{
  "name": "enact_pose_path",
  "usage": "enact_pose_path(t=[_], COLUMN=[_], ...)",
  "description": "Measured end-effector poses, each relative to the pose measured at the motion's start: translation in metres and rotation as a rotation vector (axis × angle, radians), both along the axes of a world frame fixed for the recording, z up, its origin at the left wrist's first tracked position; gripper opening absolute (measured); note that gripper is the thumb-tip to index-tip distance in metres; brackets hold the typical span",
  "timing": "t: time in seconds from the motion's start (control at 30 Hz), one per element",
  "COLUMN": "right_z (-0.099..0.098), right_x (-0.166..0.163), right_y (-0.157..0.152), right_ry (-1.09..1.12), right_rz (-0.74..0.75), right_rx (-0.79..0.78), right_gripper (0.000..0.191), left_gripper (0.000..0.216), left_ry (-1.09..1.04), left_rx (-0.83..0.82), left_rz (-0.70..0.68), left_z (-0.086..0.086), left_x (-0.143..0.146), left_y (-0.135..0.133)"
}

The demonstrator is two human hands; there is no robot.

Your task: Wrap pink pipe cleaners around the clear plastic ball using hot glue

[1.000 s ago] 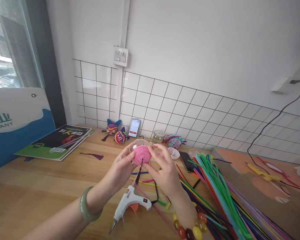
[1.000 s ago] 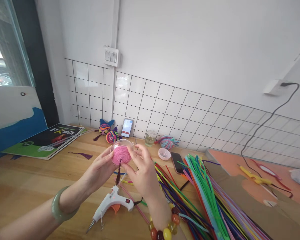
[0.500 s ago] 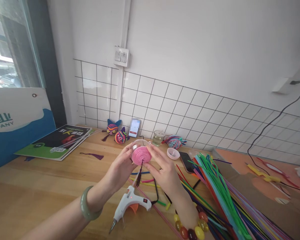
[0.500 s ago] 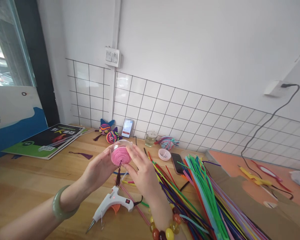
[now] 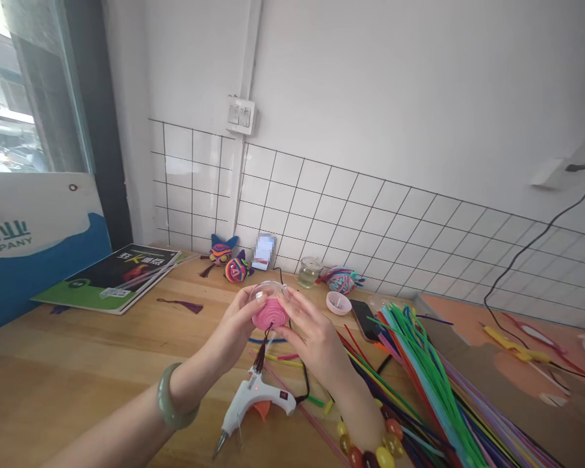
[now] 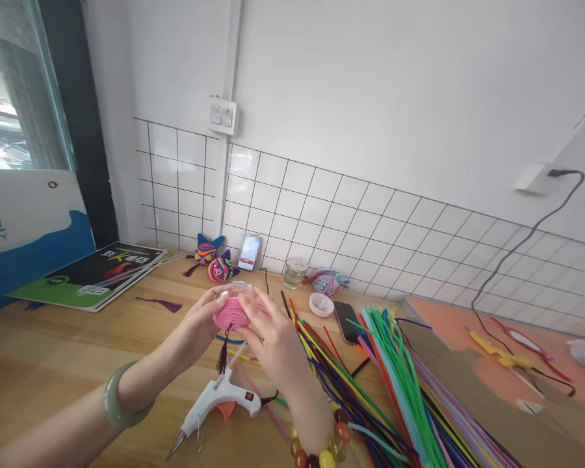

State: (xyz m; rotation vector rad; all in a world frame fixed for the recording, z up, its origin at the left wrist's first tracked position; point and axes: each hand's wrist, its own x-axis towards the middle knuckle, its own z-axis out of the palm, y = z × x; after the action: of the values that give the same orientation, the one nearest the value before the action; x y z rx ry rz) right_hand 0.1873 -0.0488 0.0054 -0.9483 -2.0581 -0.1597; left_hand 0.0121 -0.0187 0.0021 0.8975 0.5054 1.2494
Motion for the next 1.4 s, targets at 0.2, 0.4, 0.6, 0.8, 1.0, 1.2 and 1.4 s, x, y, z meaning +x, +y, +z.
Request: enact_pose_path(t=[0.2,0.4,0.6,0.8,1.0,1.2,1.4], right_z=[-0.0027,-0.0008,0.0027,0.0036,0.0033,0.0016,0.0037], right_x=[0.0001,-0.0005,0.0,-0.0017,-0.0012,0.0018,0.0011], right_y=[0.0005,-0.0007,-0.0035,-0.0039,-0.0034,-0.0021,-0.003], right_ry=[-0.003,-0.031,-0.067,-0.116,-0.122,-0.101,-0.1], right_rz=[-0.006,-0.02,-0.041,-0.058,-0.057,-0.055,-0.047], right_rx=[-0.035,-0.043,-0.066,-0.096,-0.129,-0.13,-0.137], right_gripper=[0.055,0.053,0.052,0.054,0.055,0.056,0.055], left_gripper=[0.034,0.044,0.036,0.037,0.036,0.036,0.04], left_ry=[0.002,-0.04,-0.014,0.029,0.035,0.035,0.035], left_rx=[-0.022,-0.048,-0.003,-0.007,-0.039,-0.056,-0.084], left_rz=[0.004,-0.039,-0.099,-0.072,-0.099,-0.13,-0.111], left_z=[0.0011,0.0009,-0.0032,-0.0057,-0.0047,-0.0016,0.0024], left_x=[0.0007,0.0,-0.0013,-0.001,-0.0021,-0.0042,-0.0029], left_y=[0.0007,0.0016,0.0041,0.0066,0.0073,0.0066,0.0037])
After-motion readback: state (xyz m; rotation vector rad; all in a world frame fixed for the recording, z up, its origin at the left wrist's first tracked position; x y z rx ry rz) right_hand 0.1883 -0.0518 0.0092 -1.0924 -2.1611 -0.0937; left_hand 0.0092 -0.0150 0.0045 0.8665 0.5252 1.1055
